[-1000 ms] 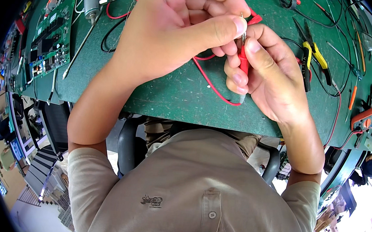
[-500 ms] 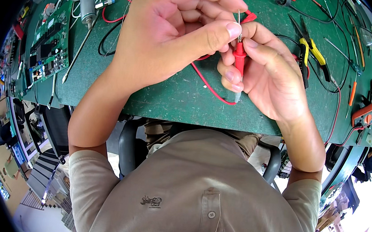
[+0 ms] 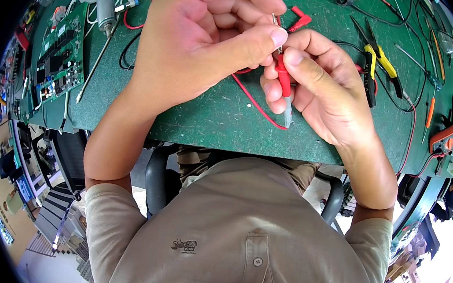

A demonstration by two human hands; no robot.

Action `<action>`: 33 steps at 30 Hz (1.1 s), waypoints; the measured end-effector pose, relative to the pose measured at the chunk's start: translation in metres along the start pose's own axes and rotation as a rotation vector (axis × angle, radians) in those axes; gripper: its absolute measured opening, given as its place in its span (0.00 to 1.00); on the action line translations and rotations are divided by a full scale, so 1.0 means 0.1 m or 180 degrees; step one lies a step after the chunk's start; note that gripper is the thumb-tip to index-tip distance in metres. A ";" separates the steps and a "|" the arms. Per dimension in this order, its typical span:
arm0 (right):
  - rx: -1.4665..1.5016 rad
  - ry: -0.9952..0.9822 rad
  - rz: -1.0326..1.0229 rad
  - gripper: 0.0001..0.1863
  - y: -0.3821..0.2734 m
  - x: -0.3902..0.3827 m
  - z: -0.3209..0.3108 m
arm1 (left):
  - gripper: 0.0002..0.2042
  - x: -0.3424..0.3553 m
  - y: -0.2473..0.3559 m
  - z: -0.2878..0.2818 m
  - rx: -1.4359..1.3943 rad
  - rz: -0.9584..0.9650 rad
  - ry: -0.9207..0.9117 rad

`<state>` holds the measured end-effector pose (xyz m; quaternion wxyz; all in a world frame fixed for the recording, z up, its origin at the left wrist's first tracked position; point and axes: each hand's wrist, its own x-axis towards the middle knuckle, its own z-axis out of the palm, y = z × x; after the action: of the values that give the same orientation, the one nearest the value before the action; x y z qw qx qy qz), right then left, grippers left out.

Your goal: The person uses a soldering iron and pliers to join wires and components on a workbench.

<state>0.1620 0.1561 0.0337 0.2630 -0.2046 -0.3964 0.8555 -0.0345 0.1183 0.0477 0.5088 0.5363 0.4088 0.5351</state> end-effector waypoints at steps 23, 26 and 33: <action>-0.0800 0.0400 -0.0404 0.10 -0.08 -0.01 -0.08 | 0.29 -0.02 -0.02 0.13 0.0408 0.0431 -0.0295; -0.0846 0.0360 -0.0508 0.10 -0.08 -0.02 -0.07 | 0.31 -0.03 -0.02 0.12 0.0469 0.0323 -0.0465; -0.1061 0.0425 -0.0730 0.09 -0.06 -0.03 -0.04 | 0.31 -0.04 0.00 0.14 0.0632 0.0088 -0.0450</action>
<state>0.1680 0.1601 0.0366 0.3468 -0.2551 -0.5348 0.7270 -0.0205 0.1125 0.0479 0.4733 0.6260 0.4155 0.4598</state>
